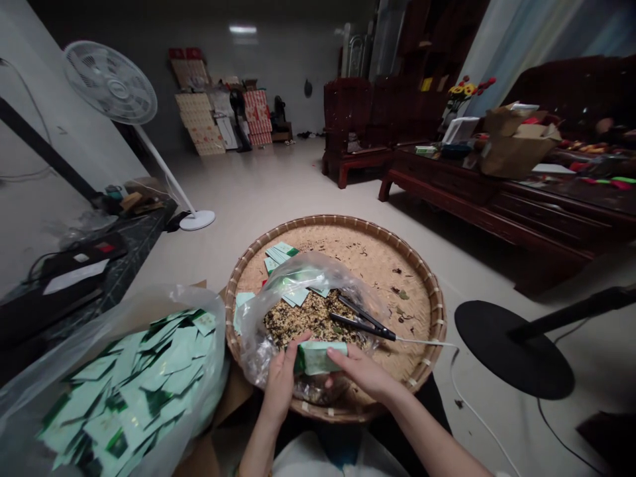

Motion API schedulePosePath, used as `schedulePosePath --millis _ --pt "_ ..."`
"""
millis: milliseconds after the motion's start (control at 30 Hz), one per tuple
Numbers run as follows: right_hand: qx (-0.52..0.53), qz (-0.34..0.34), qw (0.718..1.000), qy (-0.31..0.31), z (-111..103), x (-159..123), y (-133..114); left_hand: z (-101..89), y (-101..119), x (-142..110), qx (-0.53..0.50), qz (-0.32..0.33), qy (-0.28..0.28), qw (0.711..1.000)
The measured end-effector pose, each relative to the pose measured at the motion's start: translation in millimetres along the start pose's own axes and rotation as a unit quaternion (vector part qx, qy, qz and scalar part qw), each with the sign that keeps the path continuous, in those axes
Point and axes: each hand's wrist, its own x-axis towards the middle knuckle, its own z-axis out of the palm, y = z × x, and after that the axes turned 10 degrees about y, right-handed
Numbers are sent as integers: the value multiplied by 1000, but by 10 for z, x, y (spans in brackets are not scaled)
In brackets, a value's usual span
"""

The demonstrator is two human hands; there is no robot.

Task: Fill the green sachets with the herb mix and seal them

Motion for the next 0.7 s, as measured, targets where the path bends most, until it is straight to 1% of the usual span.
schedulePosePath --millis 33,67,100,133,167,200,233,267,300,333,367,400,467,500,567,600,633,667,700 --pt "-21 -6 1000 6 -11 7 -10 -24 6 3 33 48 29 998" --pt "-46 -17 999 18 -24 18 -14 -47 10 1 69 108 63 990" --pt "-70 -29 996 35 -36 30 -8 -64 13 -7 109 174 90 975" --pt "-94 -40 993 52 -45 44 8 -75 12 -20 156 237 96 954" --pt "-113 -48 990 65 -49 59 35 -79 7 -35 210 293 78 930" --pt "-127 -52 988 71 -47 72 69 -76 -3 -50 265 337 41 902" --pt "-137 -54 987 72 -39 83 104 -67 -17 -62 316 368 -2 875" --pt "-142 -54 986 71 -26 90 132 -55 -33 -68 357 387 -40 849" --pt "-145 -56 986 66 -11 91 147 -43 -49 -67 382 398 -64 832" --pt "-148 -61 985 57 3 86 141 -32 -61 -59 392 403 -74 823" --pt "-152 -70 985 45 12 76 110 -27 -69 -44 388 405 -77 824" --pt "-157 -80 984 28 12 62 56 -27 -69 -24 376 401 -76 832" --pt "-157 -103 982 1 -27 31 -103 -48 -48 20 336 382 -62 859" --pt "-147 -113 983 1 -67 19 -189 -68 -30 41 316 367 -46 873" --pt "-108 -122 986 44 -174 19 -319 -122 8 78 283 333 -2 899" --pt "-110 -119 984 76 -230 31 -344 -151 23 93 269 313 21 911" --pt "-144 -117 977 102 -279 52 -336 -180 33 106 254 286 42 923" --pt "-205 -117 964 119 -316 80 -299 -206 37 115 239 256 57 935" --pt "-284 -121 943 126 -335 114 -236 -227 37 123 222 225 67 946"
